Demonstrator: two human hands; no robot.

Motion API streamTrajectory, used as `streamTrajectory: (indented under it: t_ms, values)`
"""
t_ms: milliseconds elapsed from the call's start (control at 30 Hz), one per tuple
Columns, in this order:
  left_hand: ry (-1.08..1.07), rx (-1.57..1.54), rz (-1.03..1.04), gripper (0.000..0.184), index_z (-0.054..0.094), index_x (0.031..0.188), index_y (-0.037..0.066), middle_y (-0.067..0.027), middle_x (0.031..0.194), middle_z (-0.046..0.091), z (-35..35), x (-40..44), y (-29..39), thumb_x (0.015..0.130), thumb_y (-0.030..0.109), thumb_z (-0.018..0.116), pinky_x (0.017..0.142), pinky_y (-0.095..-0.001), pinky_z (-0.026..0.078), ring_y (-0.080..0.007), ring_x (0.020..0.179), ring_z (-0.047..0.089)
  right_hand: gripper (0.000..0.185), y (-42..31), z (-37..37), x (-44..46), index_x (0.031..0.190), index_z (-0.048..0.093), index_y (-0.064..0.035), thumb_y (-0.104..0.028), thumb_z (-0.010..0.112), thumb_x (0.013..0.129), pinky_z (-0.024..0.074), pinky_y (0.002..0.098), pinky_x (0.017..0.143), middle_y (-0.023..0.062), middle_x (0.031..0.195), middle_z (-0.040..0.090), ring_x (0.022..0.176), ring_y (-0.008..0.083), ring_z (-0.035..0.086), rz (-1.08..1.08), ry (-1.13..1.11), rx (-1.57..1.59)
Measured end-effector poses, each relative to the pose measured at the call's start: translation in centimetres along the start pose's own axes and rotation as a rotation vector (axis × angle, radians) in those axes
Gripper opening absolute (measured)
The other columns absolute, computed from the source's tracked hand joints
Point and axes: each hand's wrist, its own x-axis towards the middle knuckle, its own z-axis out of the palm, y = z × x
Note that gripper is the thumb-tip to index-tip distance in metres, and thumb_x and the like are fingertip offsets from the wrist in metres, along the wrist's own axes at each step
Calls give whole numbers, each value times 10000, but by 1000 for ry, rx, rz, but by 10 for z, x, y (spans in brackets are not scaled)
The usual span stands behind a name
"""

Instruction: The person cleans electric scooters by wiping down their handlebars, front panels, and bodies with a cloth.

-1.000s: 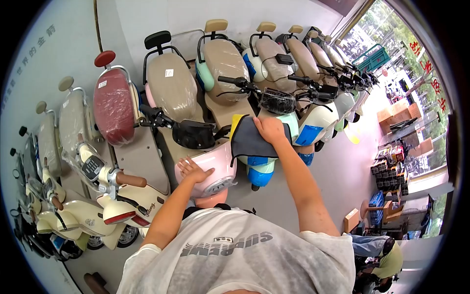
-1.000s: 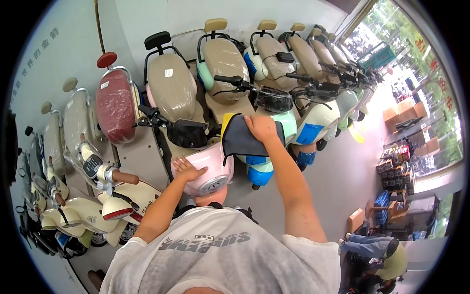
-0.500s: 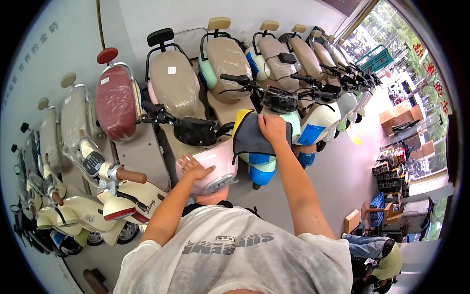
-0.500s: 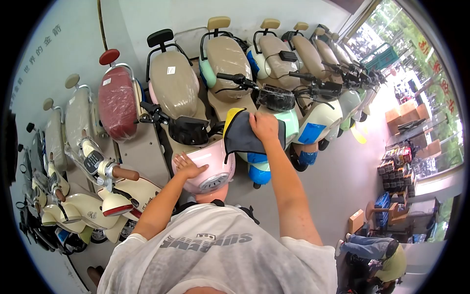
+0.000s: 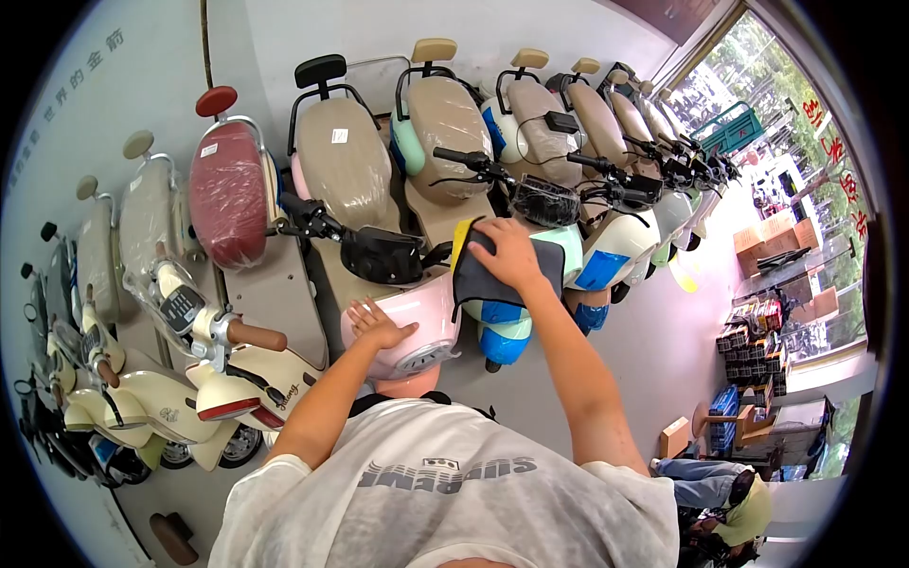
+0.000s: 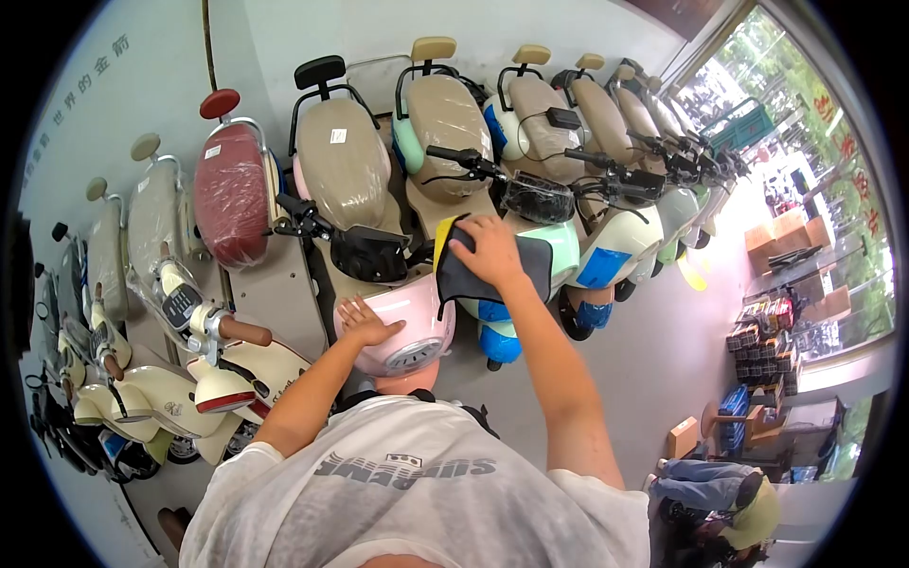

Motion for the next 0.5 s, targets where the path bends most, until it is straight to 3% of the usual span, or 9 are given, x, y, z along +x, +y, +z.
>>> streamTrajectory:
  t_ms: [67, 100, 200, 267, 367, 433, 500]
  values:
    - [-16, 3, -2, 1390, -137, 1514, -45, -321, 1592, -146, 0, 1, 0, 722, 827, 602, 1191, -593, 49, -545, 1452, -136, 452, -13, 6, 1, 1193, 668, -76, -360, 691, 841, 393, 453, 1037, 137, 1256, 611, 1184, 346, 523, -185, -10, -9]
    - [-27, 5, -3, 1387, -129, 1514, -47, -323, 1592, -140, 1, 1, 0, 722, 825, 604, 1190, -593, 51, -544, 1453, -131, 510, -16, 14, 1, 1255, 646, -105, -370, 709, 824, 364, 462, 1081, 143, 1343, 565, 1245, 350, 483, -166, -107, -17]
    - [-82, 21, -6, 1379, -104, 1514, -54, -328, 1591, -124, 0, 0, 1, 722, 821, 610, 1189, -592, 55, -543, 1456, -116, 526, -24, 23, 3, 1253, 646, -112, -381, 724, 807, 362, 461, 1085, 151, 1345, 558, 1241, 353, 485, -201, -103, -80]
    - [-159, 40, -4, 1373, -87, 1514, -59, -332, 1590, -113, -2, -1, 1, 722, 818, 614, 1188, -592, 58, -543, 1457, -106, 452, -29, 25, 6, 1225, 665, -113, -331, 710, 832, 380, 459, 1059, 121, 1288, 600, 1220, 336, 508, -191, -72, -106]
    - [-337, 75, 15, 1365, -62, 1514, -66, -338, 1589, -97, -6, -3, 0, 723, 813, 620, 1187, -591, 63, -542, 1460, -91, 327, -33, 29, 13, 1160, 703, -116, -255, 682, 864, 407, 428, 1022, 81, 1190, 666, 1184, 294, 557, -82, -217, -123]
    - [-419, 82, 27, 1360, -45, 1514, -71, -342, 1588, -87, -7, -3, -1, 723, 810, 624, 1186, -591, 66, -541, 1462, -81, 224, -38, 35, 16, 1073, 731, -84, -176, 664, 880, 466, 419, 930, 84, 1049, 716, 1057, 290, 631, -93, -68, -28]
    - [-391, 78, 39, 1355, -28, 1514, -76, -346, 1588, -76, -7, -1, -2, 723, 807, 628, 1185, -591, 69, -541, 1463, -72, 208, -58, 36, 20, 1046, 734, -69, -171, 672, 875, 488, 419, 891, 105, 1018, 719, 1005, 305, 648, -104, 13, 124]
